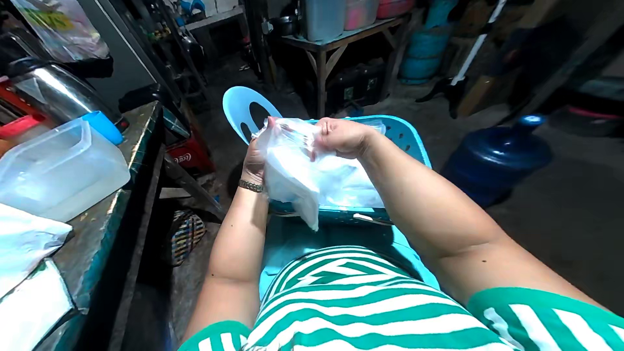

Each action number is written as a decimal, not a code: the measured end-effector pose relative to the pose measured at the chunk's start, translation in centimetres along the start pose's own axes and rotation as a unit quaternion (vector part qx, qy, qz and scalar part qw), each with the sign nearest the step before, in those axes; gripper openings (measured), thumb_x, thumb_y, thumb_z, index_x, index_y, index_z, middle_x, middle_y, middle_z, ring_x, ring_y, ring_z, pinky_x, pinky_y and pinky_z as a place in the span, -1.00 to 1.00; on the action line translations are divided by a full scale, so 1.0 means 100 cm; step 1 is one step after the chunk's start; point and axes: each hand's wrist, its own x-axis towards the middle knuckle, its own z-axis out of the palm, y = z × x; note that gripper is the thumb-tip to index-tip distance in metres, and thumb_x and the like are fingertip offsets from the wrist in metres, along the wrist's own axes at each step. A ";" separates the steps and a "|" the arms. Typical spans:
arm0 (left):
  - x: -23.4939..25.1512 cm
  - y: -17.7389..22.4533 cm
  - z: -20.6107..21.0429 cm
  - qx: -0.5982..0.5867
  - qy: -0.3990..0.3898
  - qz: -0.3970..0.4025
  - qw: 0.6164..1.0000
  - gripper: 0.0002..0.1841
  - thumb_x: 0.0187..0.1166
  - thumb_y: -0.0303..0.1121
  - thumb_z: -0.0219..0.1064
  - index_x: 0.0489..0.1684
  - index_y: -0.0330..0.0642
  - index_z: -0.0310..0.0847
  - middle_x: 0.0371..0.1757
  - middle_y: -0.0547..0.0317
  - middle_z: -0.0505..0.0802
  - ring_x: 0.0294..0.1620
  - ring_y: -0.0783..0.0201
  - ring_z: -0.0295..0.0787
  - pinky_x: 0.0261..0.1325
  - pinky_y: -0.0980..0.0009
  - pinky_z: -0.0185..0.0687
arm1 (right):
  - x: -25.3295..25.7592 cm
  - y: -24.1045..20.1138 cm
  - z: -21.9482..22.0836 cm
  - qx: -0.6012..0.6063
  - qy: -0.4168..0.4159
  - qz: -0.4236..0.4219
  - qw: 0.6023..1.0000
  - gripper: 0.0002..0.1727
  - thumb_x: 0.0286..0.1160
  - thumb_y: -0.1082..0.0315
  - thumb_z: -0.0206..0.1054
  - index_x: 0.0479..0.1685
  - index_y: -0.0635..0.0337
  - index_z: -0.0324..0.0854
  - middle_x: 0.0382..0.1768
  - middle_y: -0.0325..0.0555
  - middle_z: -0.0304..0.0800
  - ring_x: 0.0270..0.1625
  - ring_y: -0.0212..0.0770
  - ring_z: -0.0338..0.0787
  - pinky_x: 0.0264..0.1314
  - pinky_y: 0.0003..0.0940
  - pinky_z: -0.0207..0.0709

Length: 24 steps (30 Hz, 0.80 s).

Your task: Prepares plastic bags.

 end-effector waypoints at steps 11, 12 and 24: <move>0.016 -0.011 0.025 0.259 0.204 -0.053 0.943 -0.80 0.37 -0.69 0.37 -0.15 -0.27 0.57 -0.33 0.24 0.70 -0.34 0.49 0.66 -0.22 0.55 0.66 | -0.010 -0.011 -0.019 -0.068 0.187 -0.053 0.979 -0.82 0.36 0.61 0.40 -0.24 0.12 0.61 -0.35 -0.38 0.76 -0.25 -0.55 0.74 -0.05 -0.57 0.68; 0.019 -0.014 0.023 0.292 0.220 -0.050 0.929 -0.82 0.37 -0.68 0.39 -0.15 -0.30 0.58 -0.32 0.21 0.69 -0.34 0.48 0.64 -0.21 0.55 0.64 | -0.007 -0.012 -0.017 -0.131 0.233 -0.028 0.963 -0.79 0.39 0.60 0.42 -0.06 0.21 0.62 -0.25 -0.30 0.77 -0.20 -0.52 0.75 0.00 -0.54 0.68; 0.021 -0.019 0.009 0.331 0.155 -0.092 0.926 -0.64 0.84 -0.17 0.13 0.03 -0.35 0.63 -0.18 0.11 0.75 -0.22 0.41 0.65 -0.01 0.37 0.62 | 0.007 0.039 -0.055 -0.532 0.103 0.328 0.774 -0.72 0.64 0.42 0.26 0.07 0.50 0.74 0.07 0.51 0.76 0.22 0.47 0.73 0.32 0.53 0.44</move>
